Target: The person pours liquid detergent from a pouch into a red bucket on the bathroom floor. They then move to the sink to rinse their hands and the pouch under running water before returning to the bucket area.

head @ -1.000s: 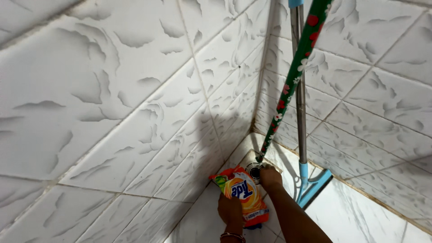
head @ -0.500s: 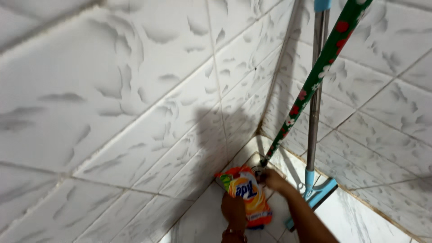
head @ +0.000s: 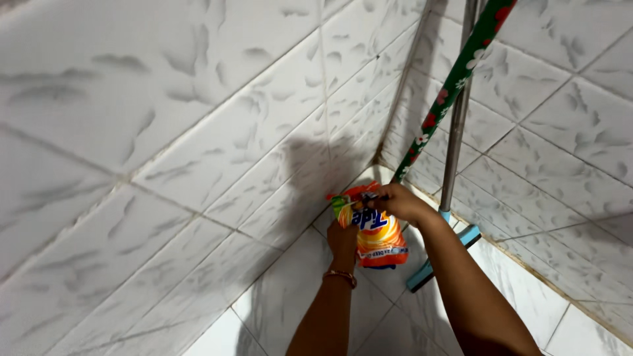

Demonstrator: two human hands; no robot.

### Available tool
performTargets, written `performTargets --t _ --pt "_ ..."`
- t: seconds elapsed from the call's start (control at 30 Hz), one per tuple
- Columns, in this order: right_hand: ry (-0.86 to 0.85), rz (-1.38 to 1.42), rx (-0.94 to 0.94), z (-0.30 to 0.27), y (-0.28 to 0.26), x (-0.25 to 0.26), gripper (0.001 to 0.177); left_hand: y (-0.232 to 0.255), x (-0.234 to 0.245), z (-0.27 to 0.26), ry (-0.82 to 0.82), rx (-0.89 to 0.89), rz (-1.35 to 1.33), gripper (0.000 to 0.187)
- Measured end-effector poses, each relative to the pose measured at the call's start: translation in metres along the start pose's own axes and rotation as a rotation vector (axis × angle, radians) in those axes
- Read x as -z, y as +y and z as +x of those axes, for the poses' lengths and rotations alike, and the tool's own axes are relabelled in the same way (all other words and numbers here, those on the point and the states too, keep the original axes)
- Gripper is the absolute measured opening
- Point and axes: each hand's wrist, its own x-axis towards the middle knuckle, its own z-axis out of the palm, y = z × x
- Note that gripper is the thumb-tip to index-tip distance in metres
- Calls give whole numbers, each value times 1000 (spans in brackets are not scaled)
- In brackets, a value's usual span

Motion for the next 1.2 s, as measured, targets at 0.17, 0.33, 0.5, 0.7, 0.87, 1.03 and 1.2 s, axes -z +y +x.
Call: performTargets --t 0.17,0.33,0.5,0.7,0.87,1.03,1.2 --pt "33 99 66 -2 5 3 17 4 7 -5 0 4 11 29" --pt "76 192 118 -8 -7 7 18 -4 8 -2 -37 11 -34 29" --pt "34 393 137 -14 -17 7 10 -9 11 6 -162 66 -220 36" --pt "86 288 102 8 18 -6 6 -20 17 15 -277 84 -336 38" --pt "243 10 39 25 71 -44 14 -14 23 -1 -336 107 -429 36" --pt "36 -152 77 26 98 -56 27 -5 27 -6 -341 137 -308 34" --pt "333 -235 -171 47 170 -13 32 -5 41 -11 -32 90 259 26"
